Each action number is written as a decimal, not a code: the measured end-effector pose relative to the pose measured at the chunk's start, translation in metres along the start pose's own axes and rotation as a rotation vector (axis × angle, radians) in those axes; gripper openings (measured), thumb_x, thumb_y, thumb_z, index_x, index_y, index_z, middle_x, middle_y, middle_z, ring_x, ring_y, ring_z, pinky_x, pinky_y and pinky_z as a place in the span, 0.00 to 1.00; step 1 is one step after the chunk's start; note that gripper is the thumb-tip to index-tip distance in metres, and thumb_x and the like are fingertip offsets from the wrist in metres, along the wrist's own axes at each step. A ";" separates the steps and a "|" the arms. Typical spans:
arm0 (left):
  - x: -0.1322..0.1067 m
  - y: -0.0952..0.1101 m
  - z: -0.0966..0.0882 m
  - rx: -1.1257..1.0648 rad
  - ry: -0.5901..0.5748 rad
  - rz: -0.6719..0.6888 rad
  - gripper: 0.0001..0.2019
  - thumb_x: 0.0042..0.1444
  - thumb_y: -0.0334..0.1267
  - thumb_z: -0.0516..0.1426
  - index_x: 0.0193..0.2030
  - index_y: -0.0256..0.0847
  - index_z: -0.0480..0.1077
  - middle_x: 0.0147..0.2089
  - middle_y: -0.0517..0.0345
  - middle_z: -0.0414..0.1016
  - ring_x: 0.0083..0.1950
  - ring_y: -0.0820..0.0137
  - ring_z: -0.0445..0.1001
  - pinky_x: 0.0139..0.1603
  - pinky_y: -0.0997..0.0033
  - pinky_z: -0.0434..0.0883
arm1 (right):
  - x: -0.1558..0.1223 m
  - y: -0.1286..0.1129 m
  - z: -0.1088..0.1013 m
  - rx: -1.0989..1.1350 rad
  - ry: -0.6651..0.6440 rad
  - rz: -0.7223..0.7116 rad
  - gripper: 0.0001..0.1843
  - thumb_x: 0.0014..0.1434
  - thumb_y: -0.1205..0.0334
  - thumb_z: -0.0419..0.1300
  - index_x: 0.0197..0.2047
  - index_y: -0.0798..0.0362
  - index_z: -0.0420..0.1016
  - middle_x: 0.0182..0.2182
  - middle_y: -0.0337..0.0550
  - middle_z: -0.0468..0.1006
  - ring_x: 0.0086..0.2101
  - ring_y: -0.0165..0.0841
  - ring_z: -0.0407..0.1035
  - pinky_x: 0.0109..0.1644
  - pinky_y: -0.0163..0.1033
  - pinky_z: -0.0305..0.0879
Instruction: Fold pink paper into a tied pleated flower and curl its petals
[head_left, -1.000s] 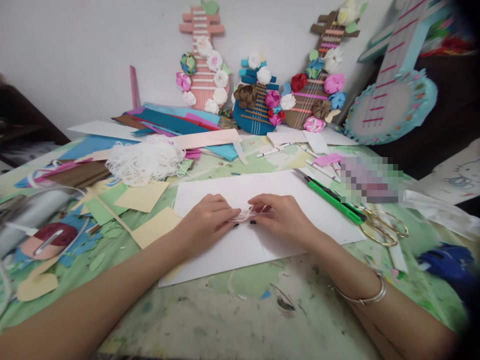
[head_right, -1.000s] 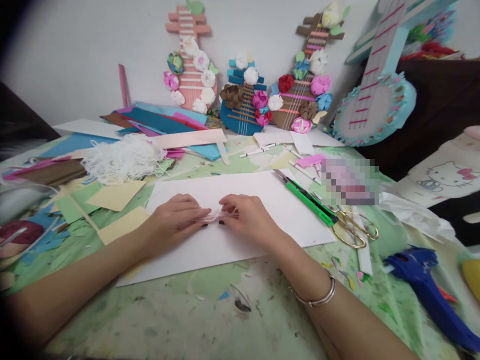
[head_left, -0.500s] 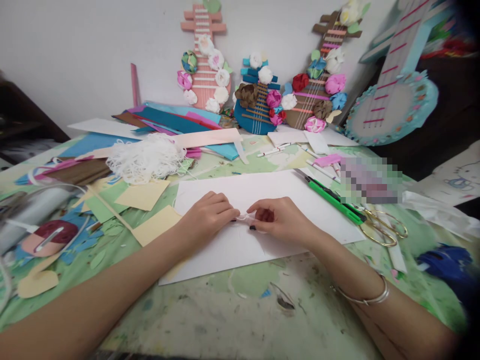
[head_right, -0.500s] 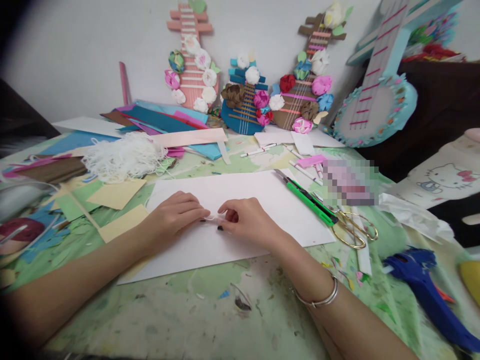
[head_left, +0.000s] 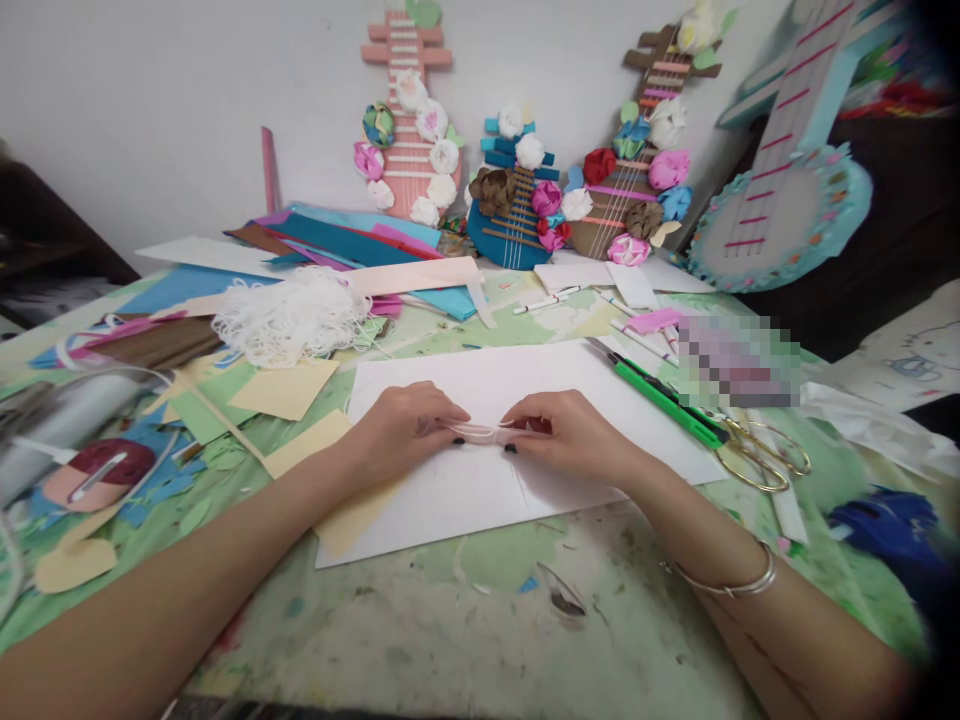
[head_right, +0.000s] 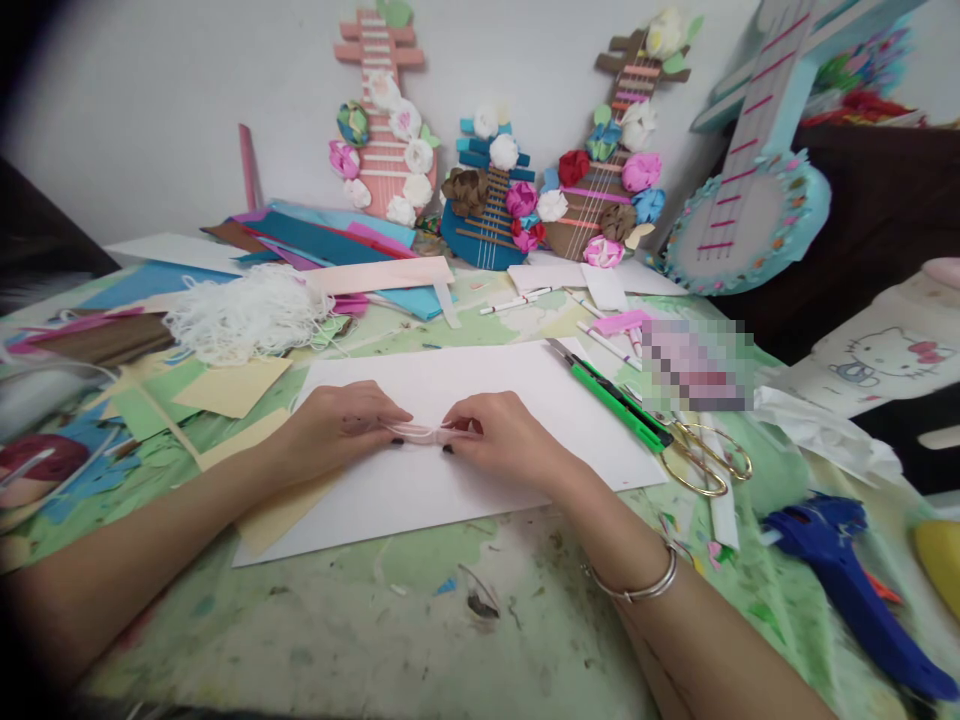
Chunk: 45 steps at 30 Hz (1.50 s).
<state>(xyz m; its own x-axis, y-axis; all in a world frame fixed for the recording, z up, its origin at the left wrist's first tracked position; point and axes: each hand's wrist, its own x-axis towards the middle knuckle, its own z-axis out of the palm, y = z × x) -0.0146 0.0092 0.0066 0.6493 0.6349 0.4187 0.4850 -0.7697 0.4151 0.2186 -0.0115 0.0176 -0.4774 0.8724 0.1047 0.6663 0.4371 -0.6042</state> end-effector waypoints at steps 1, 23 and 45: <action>0.000 0.000 0.000 -0.002 0.001 0.005 0.07 0.53 0.33 0.56 0.39 0.40 0.74 0.34 0.56 0.78 0.36 0.70 0.72 0.35 0.72 0.69 | 0.000 0.000 0.001 0.000 0.004 -0.005 0.07 0.53 0.64 0.59 0.35 0.52 0.78 0.27 0.38 0.76 0.27 0.26 0.65 0.31 0.31 0.56; 0.004 0.018 0.016 -0.172 0.023 -0.078 0.05 0.51 0.36 0.59 0.31 0.40 0.76 0.28 0.57 0.77 0.32 0.71 0.72 0.32 0.72 0.70 | -0.003 -0.013 0.013 0.117 0.014 0.013 0.04 0.53 0.63 0.58 0.31 0.53 0.72 0.24 0.36 0.74 0.26 0.25 0.64 0.29 0.30 0.54; -0.001 0.011 0.018 0.059 0.101 0.134 0.06 0.56 0.37 0.56 0.30 0.40 0.71 0.35 0.56 0.77 0.44 0.66 0.69 0.48 0.61 0.64 | -0.002 -0.011 0.018 0.293 0.011 0.075 0.07 0.56 0.65 0.55 0.31 0.53 0.73 0.23 0.35 0.73 0.24 0.24 0.63 0.29 0.30 0.56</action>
<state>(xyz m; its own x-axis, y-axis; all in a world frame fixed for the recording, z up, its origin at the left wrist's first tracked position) 0.0002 -0.0007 -0.0036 0.6493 0.5278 0.5476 0.4336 -0.8484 0.3036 0.2013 -0.0220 0.0096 -0.4252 0.9032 0.0589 0.5052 0.2908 -0.8125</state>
